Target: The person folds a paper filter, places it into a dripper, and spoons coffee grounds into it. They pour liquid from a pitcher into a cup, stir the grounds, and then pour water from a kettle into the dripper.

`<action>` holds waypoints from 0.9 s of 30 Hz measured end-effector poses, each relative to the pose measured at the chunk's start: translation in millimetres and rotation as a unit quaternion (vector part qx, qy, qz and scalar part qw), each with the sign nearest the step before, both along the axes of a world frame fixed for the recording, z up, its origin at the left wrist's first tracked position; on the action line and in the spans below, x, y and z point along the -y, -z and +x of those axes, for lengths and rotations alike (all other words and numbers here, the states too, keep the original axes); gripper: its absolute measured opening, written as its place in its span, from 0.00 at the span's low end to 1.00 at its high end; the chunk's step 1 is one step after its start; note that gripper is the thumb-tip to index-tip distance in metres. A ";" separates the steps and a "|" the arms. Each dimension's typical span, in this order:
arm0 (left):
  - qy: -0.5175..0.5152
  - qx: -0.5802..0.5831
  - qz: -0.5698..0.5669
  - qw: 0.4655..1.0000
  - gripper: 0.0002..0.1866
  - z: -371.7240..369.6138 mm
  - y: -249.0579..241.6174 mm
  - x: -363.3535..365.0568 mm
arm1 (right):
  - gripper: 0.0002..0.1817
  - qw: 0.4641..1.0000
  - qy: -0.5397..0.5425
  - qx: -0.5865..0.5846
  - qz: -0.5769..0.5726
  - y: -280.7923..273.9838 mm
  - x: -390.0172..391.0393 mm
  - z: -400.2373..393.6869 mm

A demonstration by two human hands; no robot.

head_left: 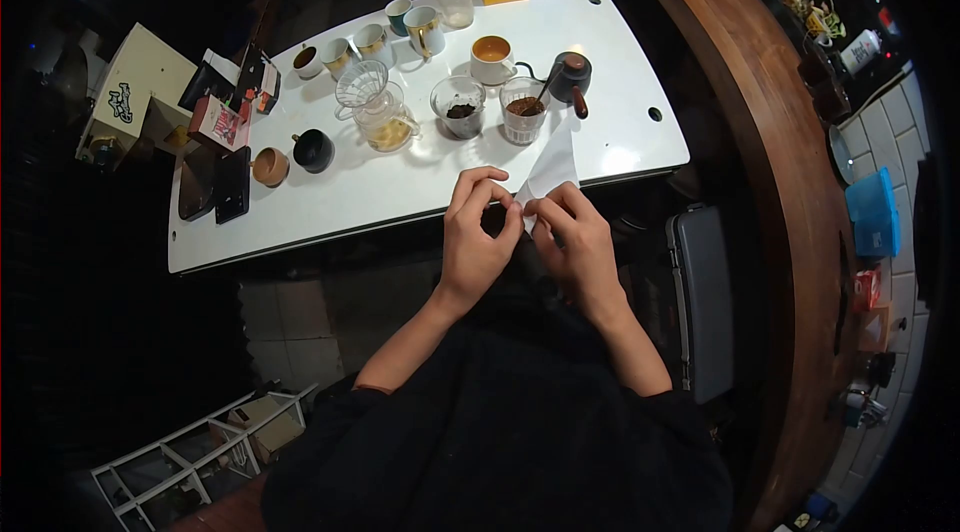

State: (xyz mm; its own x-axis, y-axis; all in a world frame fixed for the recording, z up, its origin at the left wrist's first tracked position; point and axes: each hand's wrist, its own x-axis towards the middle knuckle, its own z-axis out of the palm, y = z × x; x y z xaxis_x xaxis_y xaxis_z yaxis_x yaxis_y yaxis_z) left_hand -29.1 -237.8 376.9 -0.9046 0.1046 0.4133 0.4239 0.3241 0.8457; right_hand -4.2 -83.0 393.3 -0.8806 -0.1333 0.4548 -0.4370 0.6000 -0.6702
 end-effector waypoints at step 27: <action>0.046 -0.238 -0.136 0.961 0.65 -40.7 27.8 56.7 | 0.18 0.989 -0.088 0.073 -0.096 -12.1 26.8 -32.4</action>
State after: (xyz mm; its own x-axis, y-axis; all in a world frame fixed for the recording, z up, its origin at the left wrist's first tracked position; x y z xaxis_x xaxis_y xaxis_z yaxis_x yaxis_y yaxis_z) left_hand -69.9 -294.4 349.1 -0.6014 0.3368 0.7245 0.7790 0.4484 0.4382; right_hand -36.6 -109.9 405.4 -0.9094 -0.2141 0.3566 -0.4138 0.3795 -0.8275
